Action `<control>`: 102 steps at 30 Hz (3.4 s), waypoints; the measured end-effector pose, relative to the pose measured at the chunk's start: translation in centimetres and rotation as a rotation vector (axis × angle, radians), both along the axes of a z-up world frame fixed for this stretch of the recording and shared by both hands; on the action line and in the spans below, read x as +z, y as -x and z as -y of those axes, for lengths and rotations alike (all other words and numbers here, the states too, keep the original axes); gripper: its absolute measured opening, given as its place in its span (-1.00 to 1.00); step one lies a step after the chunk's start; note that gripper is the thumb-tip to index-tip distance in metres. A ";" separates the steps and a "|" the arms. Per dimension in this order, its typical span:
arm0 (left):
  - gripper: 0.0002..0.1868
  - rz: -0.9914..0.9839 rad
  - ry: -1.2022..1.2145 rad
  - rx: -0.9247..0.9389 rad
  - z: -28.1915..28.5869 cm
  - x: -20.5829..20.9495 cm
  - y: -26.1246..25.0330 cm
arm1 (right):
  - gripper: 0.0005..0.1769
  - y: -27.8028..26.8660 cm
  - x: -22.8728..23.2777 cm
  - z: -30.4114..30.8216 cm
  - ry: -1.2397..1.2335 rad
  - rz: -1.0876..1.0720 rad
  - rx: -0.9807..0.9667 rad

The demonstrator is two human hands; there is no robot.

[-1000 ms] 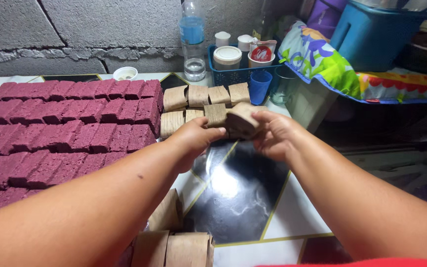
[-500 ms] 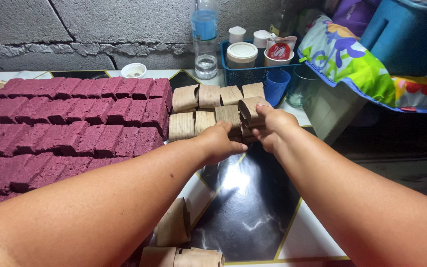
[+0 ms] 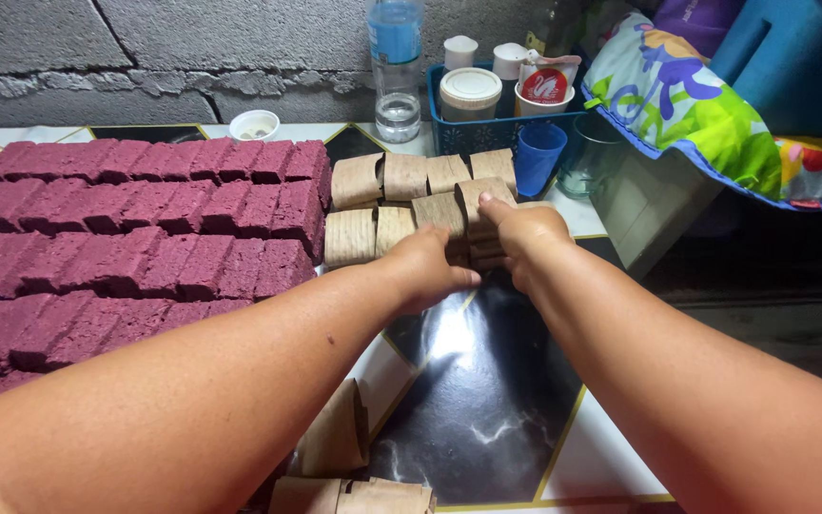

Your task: The person wraps individual purple rectangular food blocks in dried leaves. They pick up a leaf, place a block on it, fold the leaf around the block, and set the wrapped item aside. The process is repeated continuously throughout the clip.

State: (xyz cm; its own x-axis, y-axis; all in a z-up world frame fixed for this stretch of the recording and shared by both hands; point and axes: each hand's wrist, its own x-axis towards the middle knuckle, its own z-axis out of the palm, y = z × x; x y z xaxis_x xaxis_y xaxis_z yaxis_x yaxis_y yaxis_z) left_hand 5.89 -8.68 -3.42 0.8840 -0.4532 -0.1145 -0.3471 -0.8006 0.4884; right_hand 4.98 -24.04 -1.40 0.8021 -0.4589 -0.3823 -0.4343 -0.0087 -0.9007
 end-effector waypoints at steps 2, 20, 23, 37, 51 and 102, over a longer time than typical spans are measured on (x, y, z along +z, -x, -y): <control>-0.17 0.113 0.060 0.003 0.3 0.1 -0.4 | -0.48 0.5 0.2 0.2 0.159 -0.003 -0.023; -0.49 0.151 -0.128 -0.116 5.2 0.2 -12.2 | -0.71 0.7 -2.1 1.7 -0.237 0.022 -0.090; -0.51 0.083 -0.110 -0.051 5.5 1.0 -10.7 | -0.75 0.5 -2.5 1.9 -0.240 0.032 -0.095; -0.68 -0.400 0.751 0.080 4.7 1.3 -9.3 | -0.86 1.2 -1.4 5.6 -0.508 0.244 0.282; -0.47 0.249 0.061 -0.123 5.0 1.0 -3.3 | -0.73 -1.1 -3.5 11.5 0.035 0.039 0.061; -0.71 0.316 0.286 0.060 -10.9 3.1 8.1 | -0.56 8.7 -3.7 -5.4 0.492 0.407 0.827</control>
State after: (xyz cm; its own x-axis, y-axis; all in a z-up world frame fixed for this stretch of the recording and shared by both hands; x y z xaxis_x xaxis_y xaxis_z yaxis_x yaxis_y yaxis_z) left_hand -2.17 2.21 -0.29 0.8809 -0.3743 0.2895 -0.4728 -0.6714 0.5707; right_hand -3.77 -18.67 -5.12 0.9632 0.2603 0.0672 0.2096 -0.5706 -0.7940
